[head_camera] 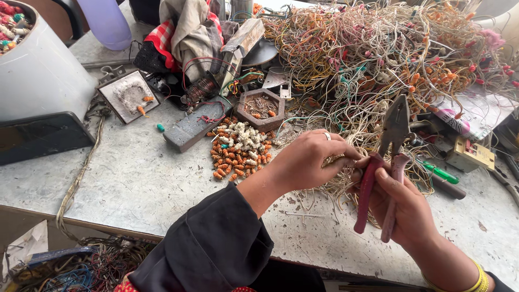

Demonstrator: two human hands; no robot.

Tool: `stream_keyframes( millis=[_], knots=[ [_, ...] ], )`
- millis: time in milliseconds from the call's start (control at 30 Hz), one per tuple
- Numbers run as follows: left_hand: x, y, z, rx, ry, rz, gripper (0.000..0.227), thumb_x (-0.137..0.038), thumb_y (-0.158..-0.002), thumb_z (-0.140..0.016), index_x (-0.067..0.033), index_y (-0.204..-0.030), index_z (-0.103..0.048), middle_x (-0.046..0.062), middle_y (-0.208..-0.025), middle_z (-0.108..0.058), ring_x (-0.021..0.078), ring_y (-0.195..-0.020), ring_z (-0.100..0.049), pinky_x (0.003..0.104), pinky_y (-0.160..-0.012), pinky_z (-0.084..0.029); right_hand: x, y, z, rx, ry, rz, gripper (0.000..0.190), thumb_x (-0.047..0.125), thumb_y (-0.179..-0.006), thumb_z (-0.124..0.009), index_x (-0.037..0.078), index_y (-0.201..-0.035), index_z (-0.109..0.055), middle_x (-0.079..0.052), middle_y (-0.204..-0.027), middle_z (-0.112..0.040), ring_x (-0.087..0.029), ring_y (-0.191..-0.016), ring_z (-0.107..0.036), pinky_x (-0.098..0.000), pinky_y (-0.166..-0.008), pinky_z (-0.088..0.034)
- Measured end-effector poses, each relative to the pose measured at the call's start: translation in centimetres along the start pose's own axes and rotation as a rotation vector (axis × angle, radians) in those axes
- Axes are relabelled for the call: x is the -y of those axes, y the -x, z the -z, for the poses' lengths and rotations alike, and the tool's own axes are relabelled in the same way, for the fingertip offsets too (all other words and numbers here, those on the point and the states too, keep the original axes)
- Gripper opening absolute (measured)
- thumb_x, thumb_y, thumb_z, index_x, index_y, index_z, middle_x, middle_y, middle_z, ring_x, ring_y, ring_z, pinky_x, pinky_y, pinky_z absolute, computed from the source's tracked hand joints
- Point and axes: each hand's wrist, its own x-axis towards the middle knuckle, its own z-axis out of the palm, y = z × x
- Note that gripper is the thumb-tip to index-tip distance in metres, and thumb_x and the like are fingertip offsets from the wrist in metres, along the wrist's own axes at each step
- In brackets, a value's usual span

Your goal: The person uses pliers to cut small beads or connectors from tangled multi-colored wires on a cluttered workbench. The person repeatedly picks up wire segments, cuts off the beads, and drops them onto the table.

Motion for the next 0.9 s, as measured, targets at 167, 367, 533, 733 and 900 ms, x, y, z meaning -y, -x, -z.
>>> stream_keyframes(
  millis=[167,367,533,733,900],
  knots=[
    [0.4,0.1,0.1,0.053,0.073,0.036,0.016,-0.014,-0.095,-0.072,-0.0125,-0.11,-0.075,0.005,-0.108,-0.079,0.0245,-0.103,-0.075,0.039,-0.095,-0.057,0.3,-0.1,0.5,-0.005,0.022,0.012,0.038,0.02,-0.107,-0.047,-0.003,-0.137,-0.052,-0.019,-0.114,-0.067,-0.029,-0.107,-0.067,-0.0467,-0.097,-0.052],
    [-0.1,-0.1,0.1,0.052,0.086,0.045,0.022,-0.02,-0.092,-0.074,-0.0097,-0.111,-0.073,0.009,-0.103,-0.077,0.0275,-0.098,-0.074,0.039,-0.084,-0.058,0.6,-0.1,0.3,0.018,0.014,0.074,0.037,0.02,-0.11,-0.047,-0.004,-0.138,-0.052,-0.019,-0.116,-0.066,-0.027,-0.11,-0.066,-0.0465,-0.102,-0.051],
    [0.0,0.1,-0.4,0.013,0.062,0.26,0.023,-0.03,-0.1,-0.064,-0.0095,-0.111,-0.07,0.008,-0.093,-0.077,0.0226,-0.083,-0.076,0.036,-0.071,-0.058,1.0,0.0,-0.4,-0.021,0.067,0.058,0.038,0.019,-0.109,-0.047,-0.003,-0.139,-0.052,-0.019,-0.119,-0.064,-0.028,-0.111,-0.065,-0.0458,-0.099,-0.051],
    [0.6,-0.1,-0.2,-0.121,0.08,0.388,0.024,-0.031,-0.107,-0.051,-0.0106,-0.115,-0.061,0.001,-0.082,-0.077,0.0172,-0.074,-0.077,0.033,-0.062,-0.058,2.0,0.1,-1.8,-0.067,0.168,0.075,0.04,0.018,-0.104,-0.046,-0.003,-0.137,-0.051,-0.02,-0.127,-0.062,-0.024,-0.114,-0.064,-0.0471,-0.099,-0.052],
    [0.7,-0.2,0.5,-0.271,0.059,0.41,0.023,-0.031,-0.106,-0.054,-0.0103,-0.113,-0.061,0.0,-0.076,-0.075,0.0158,-0.069,-0.076,0.033,-0.06,-0.056,1.8,0.3,-1.8,-0.098,0.265,0.083,0.046,0.018,-0.104,-0.049,-0.001,-0.146,-0.05,-0.02,-0.138,-0.059,-0.026,-0.098,-0.056,-0.0492,-0.106,-0.045]
  ],
)
